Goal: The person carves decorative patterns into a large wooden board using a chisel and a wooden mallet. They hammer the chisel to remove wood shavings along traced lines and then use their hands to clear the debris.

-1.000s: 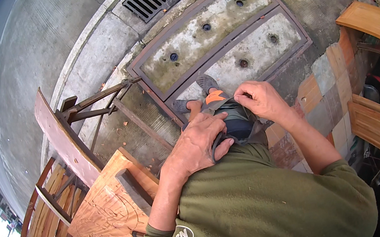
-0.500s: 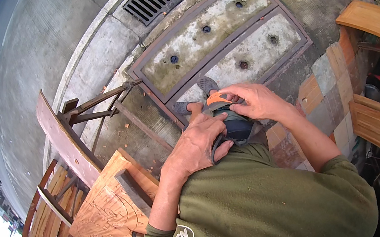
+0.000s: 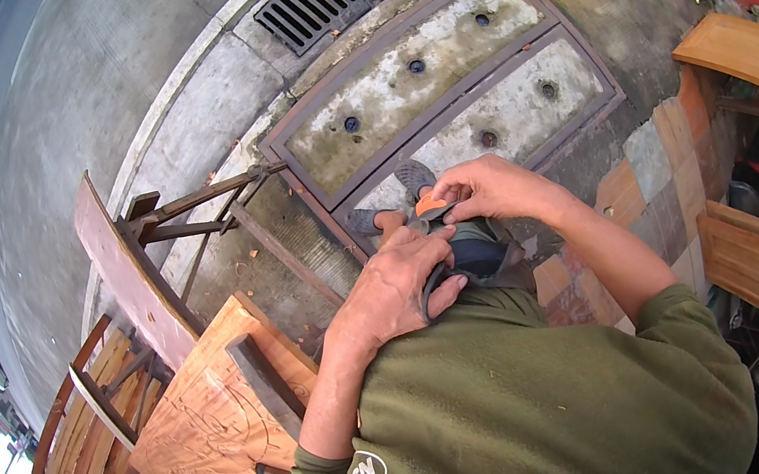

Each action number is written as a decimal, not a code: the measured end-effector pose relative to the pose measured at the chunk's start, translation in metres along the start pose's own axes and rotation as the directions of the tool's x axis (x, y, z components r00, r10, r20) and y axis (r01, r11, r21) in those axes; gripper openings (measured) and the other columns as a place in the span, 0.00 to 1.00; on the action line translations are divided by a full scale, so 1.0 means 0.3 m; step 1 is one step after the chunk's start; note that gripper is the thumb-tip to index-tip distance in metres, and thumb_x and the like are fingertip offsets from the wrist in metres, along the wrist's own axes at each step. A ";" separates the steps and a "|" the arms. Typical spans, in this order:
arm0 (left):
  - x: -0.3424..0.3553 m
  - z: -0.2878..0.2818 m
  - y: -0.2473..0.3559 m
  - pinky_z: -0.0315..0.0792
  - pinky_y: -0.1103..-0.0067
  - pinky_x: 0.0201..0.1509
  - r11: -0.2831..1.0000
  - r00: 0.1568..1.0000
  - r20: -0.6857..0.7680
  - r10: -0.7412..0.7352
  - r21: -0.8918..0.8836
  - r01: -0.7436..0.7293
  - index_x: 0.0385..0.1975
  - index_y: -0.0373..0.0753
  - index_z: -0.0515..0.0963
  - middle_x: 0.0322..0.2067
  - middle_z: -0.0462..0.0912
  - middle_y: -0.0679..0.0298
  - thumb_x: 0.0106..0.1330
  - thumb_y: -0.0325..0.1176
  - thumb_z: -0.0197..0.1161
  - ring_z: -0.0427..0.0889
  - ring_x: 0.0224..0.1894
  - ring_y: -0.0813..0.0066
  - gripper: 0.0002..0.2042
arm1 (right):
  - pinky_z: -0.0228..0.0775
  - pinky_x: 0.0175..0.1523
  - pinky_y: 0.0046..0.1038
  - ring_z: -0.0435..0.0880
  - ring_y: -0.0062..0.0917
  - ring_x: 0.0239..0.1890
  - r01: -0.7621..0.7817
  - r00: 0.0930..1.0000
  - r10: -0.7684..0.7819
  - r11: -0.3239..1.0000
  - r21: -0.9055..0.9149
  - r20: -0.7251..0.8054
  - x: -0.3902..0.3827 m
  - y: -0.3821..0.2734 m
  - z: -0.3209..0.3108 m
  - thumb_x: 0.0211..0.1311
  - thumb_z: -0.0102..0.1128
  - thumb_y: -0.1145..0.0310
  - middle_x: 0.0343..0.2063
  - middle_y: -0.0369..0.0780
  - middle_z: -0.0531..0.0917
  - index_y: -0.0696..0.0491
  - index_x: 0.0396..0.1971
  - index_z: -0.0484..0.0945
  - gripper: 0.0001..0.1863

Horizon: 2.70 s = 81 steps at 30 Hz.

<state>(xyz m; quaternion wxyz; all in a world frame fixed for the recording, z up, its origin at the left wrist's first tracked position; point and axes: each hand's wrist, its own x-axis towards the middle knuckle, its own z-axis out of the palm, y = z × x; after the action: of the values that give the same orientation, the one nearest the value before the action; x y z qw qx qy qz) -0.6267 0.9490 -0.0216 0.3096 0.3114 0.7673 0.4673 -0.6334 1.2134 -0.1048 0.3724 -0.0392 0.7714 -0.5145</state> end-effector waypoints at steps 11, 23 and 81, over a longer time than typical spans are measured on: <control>0.036 -0.020 -0.023 0.83 0.66 0.55 0.982 0.983 0.044 -0.177 -0.051 0.179 0.62 0.40 0.84 0.50 0.91 0.57 0.71 0.35 0.76 0.90 0.53 0.60 0.21 | 0.81 0.52 0.37 0.88 0.39 0.47 0.278 0.956 -0.287 0.954 -0.111 -0.065 -0.275 -0.109 0.000 0.64 0.79 0.60 0.44 0.42 0.89 0.53 0.53 0.89 0.21; 0.188 -0.026 -0.224 0.74 0.66 0.73 0.857 0.959 0.231 -0.166 -0.447 0.256 0.65 0.34 0.84 0.59 0.89 0.55 0.86 0.49 0.56 0.85 0.63 0.62 0.25 | 0.80 0.47 0.37 0.88 0.38 0.41 0.347 0.861 -0.399 0.914 -0.209 -0.314 -0.337 -0.070 0.094 0.62 0.78 0.67 0.39 0.40 0.88 0.55 0.40 0.88 0.11; 0.319 0.242 -0.466 0.82 0.80 0.44 0.457 0.684 0.562 -0.464 -0.510 0.729 0.54 0.35 0.81 0.43 0.89 0.61 0.65 0.28 0.81 0.88 0.41 0.77 0.20 | 0.78 0.61 0.24 0.88 0.21 0.52 -0.332 0.918 0.344 0.396 0.856 0.197 -0.122 0.294 0.127 0.67 0.78 0.73 0.48 0.39 0.90 0.55 0.57 0.80 0.21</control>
<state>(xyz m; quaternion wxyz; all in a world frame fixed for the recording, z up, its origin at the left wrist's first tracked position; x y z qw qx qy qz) -0.6563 1.0089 -0.1934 0.6774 -0.0497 0.5211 0.5168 -0.5551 1.2420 -0.1652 0.4306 0.3163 0.3918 -0.7490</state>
